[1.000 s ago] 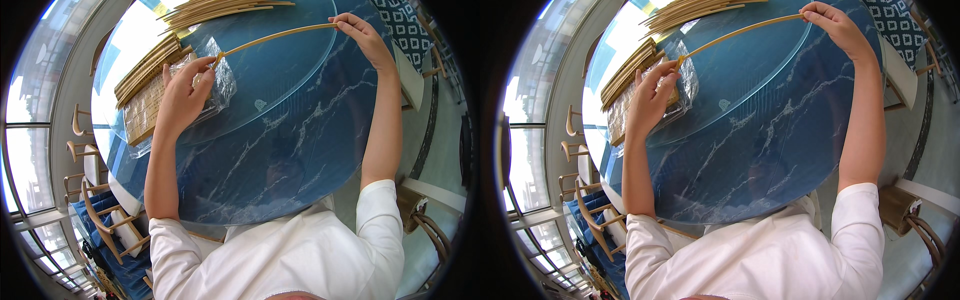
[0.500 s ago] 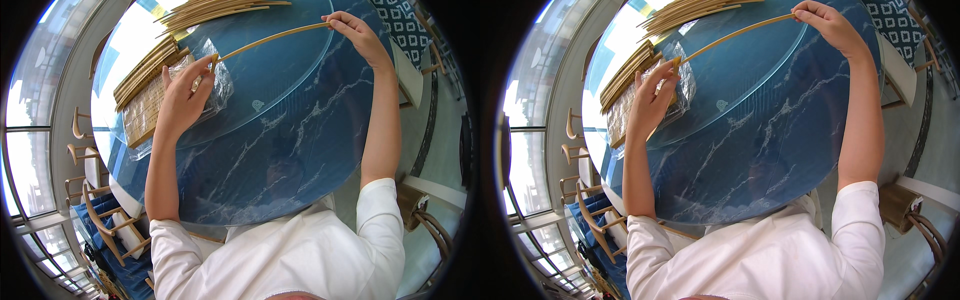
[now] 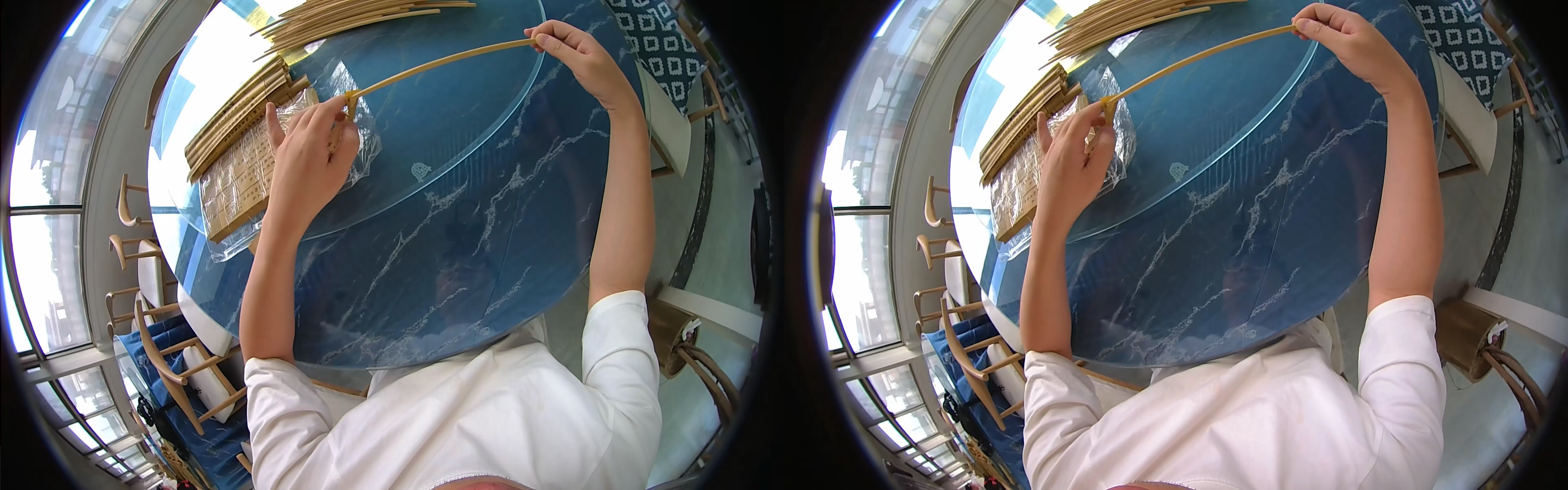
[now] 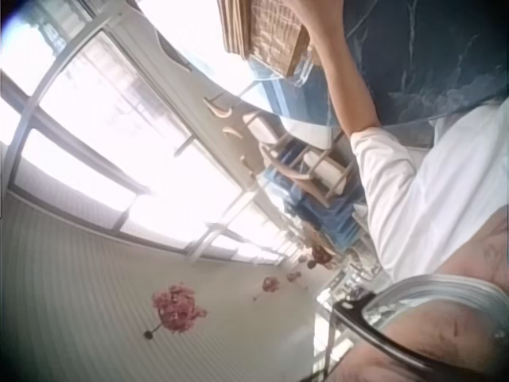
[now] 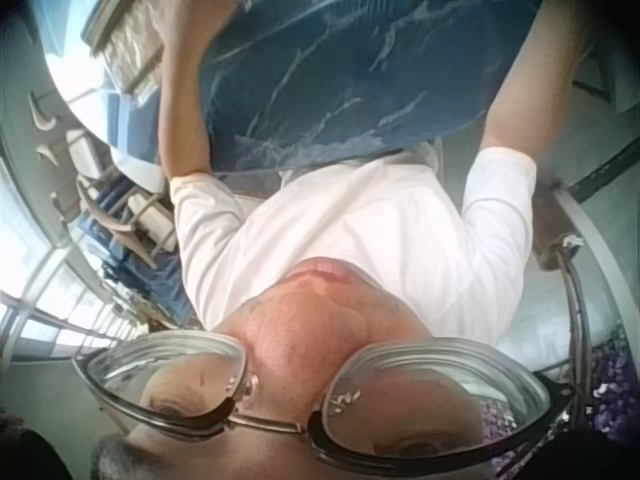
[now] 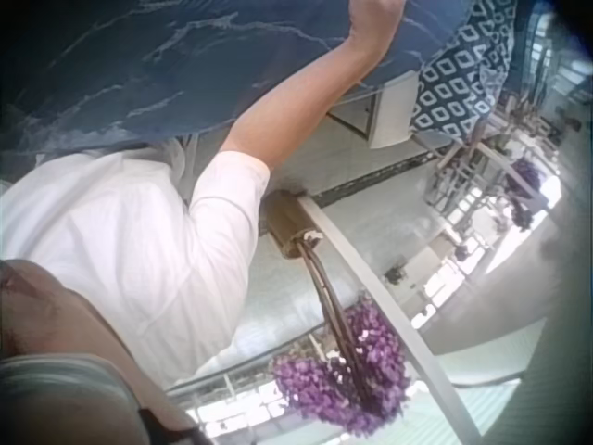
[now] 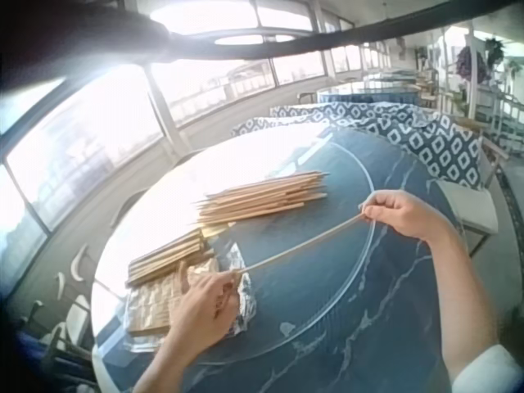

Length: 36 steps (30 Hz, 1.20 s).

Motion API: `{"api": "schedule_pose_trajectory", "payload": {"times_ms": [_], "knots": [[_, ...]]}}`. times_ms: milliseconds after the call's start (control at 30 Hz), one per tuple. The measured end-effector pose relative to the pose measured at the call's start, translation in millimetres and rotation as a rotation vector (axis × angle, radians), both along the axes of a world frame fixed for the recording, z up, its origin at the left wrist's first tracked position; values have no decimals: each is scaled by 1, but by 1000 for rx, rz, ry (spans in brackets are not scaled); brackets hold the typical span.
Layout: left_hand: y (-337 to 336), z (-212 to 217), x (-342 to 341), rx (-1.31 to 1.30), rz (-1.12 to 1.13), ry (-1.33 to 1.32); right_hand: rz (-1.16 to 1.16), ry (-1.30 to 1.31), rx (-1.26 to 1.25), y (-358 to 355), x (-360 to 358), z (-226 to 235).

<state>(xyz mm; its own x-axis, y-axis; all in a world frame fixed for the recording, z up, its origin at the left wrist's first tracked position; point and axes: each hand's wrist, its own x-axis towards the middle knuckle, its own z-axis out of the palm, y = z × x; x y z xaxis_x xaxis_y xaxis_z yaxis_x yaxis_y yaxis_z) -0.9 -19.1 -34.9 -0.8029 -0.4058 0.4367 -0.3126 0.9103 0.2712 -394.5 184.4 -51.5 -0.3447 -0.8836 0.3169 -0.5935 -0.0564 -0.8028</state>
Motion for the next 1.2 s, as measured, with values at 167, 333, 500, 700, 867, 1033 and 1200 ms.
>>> {"api": "schedule_pose_trajectory", "payload": {"times_ms": [167, 333, 500, 700, 867, 1033, 1200], "knots": [[2, -2, -2, 59, 7, -14, 2, 13, 17, 0, 0, 0], [1, -7, -4, 2, -6, 13, 12, -10, 9, -1, 3, 1], [3, -4, -6, -23, 35, 24, 23, 22, 20, -1, 4, 2], [-2, -5, -4, 25, 6, 116, 6, 62, 83, 1, 12, 9], [-5, 2, -2, 125, 35, 70, 6, 39, 39, -1, 12, 7], [-5, 6, -2, 137, 39, 61, 57, 15, -21, 3, 8, 13], [-3, 7, 0, 115, 44, 25, 64, -2, -44, -3, 16, 8]]}}
